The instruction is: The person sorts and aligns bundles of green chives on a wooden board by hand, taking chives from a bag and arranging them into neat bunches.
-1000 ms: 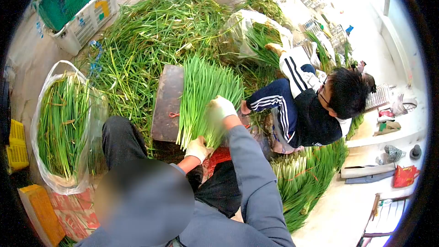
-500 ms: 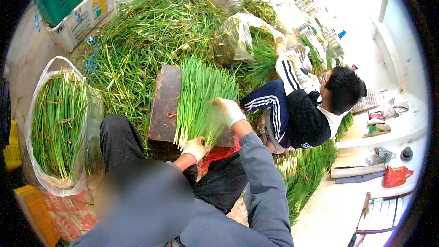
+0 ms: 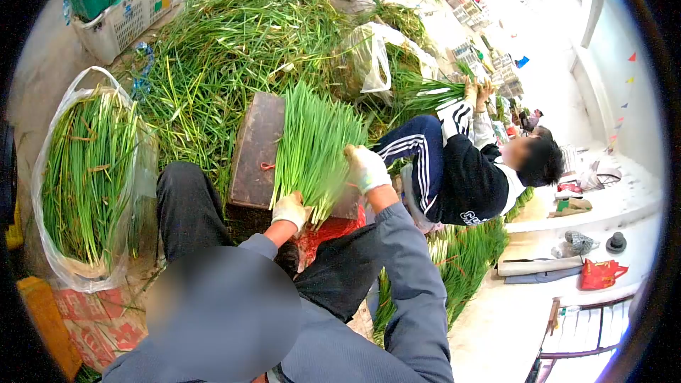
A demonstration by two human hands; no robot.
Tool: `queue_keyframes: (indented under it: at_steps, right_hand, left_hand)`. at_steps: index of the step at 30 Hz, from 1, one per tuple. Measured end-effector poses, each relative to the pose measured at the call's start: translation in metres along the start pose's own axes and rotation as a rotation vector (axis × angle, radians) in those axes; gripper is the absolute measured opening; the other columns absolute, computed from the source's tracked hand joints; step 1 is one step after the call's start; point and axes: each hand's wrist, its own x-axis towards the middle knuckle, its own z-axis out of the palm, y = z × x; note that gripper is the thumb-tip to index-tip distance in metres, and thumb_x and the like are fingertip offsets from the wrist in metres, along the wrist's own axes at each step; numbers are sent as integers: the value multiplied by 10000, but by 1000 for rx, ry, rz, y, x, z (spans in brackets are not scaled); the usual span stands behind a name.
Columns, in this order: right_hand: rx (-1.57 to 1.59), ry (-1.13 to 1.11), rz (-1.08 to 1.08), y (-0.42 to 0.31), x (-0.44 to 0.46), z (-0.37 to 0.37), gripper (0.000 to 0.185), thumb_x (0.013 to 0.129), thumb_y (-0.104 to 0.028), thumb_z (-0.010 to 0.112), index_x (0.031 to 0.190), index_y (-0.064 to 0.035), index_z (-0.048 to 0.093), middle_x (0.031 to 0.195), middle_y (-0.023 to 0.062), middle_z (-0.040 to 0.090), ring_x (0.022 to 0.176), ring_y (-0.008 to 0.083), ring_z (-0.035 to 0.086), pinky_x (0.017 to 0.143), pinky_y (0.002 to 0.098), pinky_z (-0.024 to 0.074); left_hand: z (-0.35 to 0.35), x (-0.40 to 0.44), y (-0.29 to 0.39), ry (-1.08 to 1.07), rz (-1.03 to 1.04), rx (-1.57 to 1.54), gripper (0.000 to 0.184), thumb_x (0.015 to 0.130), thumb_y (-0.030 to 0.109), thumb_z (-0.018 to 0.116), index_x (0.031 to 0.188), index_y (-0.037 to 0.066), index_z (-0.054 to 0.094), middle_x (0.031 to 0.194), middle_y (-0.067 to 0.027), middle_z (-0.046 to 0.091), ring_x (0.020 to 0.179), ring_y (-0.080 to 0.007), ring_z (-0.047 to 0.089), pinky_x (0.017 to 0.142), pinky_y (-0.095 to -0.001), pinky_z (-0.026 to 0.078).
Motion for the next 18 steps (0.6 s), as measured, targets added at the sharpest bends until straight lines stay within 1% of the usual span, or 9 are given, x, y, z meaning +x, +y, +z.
queue_keyframes:
  at_steps: [5, 7, 9, 10, 11, 14, 15, 17, 18]
  right_hand:
    - [38, 139, 27, 6, 13, -20, 106, 853, -88, 623, 950, -74, 664, 815, 225, 657, 784, 405, 648, 678, 457, 522]
    - [196, 151, 73, -2, 17, -29, 97, 877, -68, 650, 968, -40, 670, 813, 172, 692, 696, 310, 667, 630, 387, 525]
    - [698, 101, 339, -20, 18, -38, 105, 905, -66, 660, 996, -13, 668, 781, 72, 685, 632, 168, 634, 583, 308, 506]
    - [796, 4, 374, -27, 24, -46, 110, 911, -45, 651, 1011, 2, 663, 750, 0, 643, 630, 75, 577, 560, 264, 485]
    - [856, -131, 423, -35, 29, -55, 119, 893, -57, 653, 994, 5, 669, 734, 17, 648, 634, 93, 597, 573, 261, 498]
    - [685, -722, 186, -102, 63, -105, 133, 898, -82, 651, 991, 10, 671, 807, 47, 684, 684, 109, 658, 611, 267, 556]
    - [633, -781, 78, -128, 75, -113, 137, 862, -85, 675, 962, 9, 676, 793, 47, 687, 673, 113, 664, 644, 270, 565]
    - [480, -759, -226, -172, 106, -108, 263, 848, -104, 675, 1088, 3, 671, 898, 99, 716, 726, 127, 679, 723, 284, 575]
    - [508, -479, -325, -182, 122, -84, 386, 836, -88, 687, 1209, -15, 619, 1030, 134, 702, 801, 157, 689, 766, 293, 572]
  left_hand:
    - [3, 1, -3, -5, -17, 2, 352, 792, 300, 754, 1038, 68, 654, 952, -221, 694, 954, -396, 666, 836, -475, 531]
    - [-5, -3, 1, -39, -22, -13, 360, 795, 298, 744, 1061, 75, 653, 989, -217, 696, 973, -392, 664, 847, -471, 531]
    - [-11, -4, 3, -89, -54, 4, 377, 851, 321, 707, 1121, 65, 644, 1064, -193, 702, 1035, -377, 661, 885, -460, 535]
    - [-11, -3, 3, -78, -36, 9, 381, 855, 328, 701, 1126, 66, 646, 1067, -194, 702, 1034, -379, 661, 886, -462, 534]
    - [-10, -2, 3, -87, -41, 12, 381, 858, 327, 694, 1135, 70, 648, 1075, -197, 700, 1040, -378, 661, 891, -462, 533]
    - [-4, 1, 0, -102, -62, 5, 357, 861, 325, 687, 1123, 85, 658, 1080, -197, 700, 1044, -379, 662, 893, -460, 533]
    - [-6, 0, 1, -103, -59, -3, 339, 869, 318, 667, 1112, 81, 659, 1080, -198, 700, 1040, -381, 664, 893, -456, 534]
    - [-5, -1, -3, -75, -8, -30, 324, 869, 301, 645, 1101, 76, 658, 1078, -205, 698, 1037, -387, 661, 889, -460, 533]
    - [-14, -2, 3, -153, -71, -49, 383, 869, 277, 671, 1196, 83, 631, 1121, -205, 680, 1066, -371, 642, 919, -439, 511]
